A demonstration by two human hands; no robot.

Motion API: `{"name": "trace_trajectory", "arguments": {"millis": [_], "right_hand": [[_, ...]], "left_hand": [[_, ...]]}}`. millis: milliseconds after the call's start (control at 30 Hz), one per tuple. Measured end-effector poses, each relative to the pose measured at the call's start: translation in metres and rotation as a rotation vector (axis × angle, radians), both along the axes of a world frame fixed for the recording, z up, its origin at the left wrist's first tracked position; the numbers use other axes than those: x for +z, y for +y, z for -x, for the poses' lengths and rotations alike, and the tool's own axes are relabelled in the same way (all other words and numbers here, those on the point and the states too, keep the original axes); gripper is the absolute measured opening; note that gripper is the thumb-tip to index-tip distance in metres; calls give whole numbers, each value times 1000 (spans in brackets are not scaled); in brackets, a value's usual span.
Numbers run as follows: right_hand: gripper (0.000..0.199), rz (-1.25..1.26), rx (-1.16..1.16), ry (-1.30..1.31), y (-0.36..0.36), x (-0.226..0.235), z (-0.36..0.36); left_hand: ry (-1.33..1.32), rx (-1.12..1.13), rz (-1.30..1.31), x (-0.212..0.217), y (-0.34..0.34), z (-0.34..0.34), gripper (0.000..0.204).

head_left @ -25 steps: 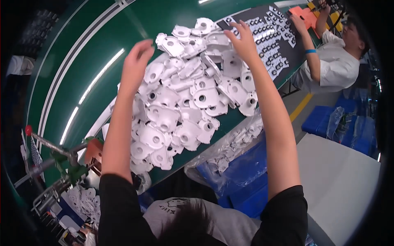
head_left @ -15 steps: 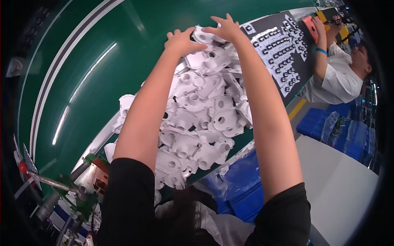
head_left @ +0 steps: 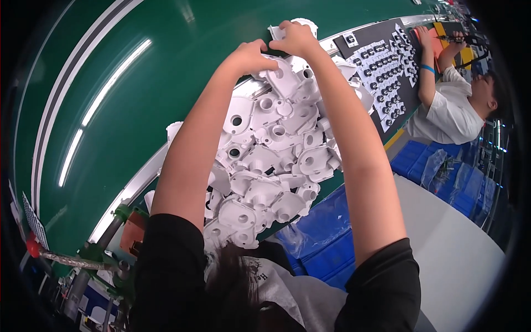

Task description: Assembling small white plastic components using a manual press machine on an assembly line.

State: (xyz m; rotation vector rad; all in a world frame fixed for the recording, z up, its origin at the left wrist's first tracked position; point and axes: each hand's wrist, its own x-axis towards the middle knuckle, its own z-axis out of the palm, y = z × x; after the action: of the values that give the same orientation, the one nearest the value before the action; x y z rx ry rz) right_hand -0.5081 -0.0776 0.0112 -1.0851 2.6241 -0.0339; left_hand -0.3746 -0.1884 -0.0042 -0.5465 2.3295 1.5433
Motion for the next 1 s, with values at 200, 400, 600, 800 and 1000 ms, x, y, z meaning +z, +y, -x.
{"name": "trace_trajectory", "arguments": {"millis": [200, 400, 600, 800, 1000], "right_hand": [[64, 343, 44, -6, 18, 25, -6], [57, 582, 212, -41, 75, 135, -87], [64, 378, 348, -173, 163, 107, -195], [71, 476, 371, -89, 209, 103, -215], [47, 858, -50, -33, 331, 130, -248]], "left_hand": [[133, 215, -174, 18, -29, -35, 67], [389, 395, -272, 122, -13, -129, 45], [215, 233, 39, 106, 77, -210, 55], [160, 131, 265, 57, 95, -227, 64], [370, 409, 256, 123, 141, -261, 47]]}}
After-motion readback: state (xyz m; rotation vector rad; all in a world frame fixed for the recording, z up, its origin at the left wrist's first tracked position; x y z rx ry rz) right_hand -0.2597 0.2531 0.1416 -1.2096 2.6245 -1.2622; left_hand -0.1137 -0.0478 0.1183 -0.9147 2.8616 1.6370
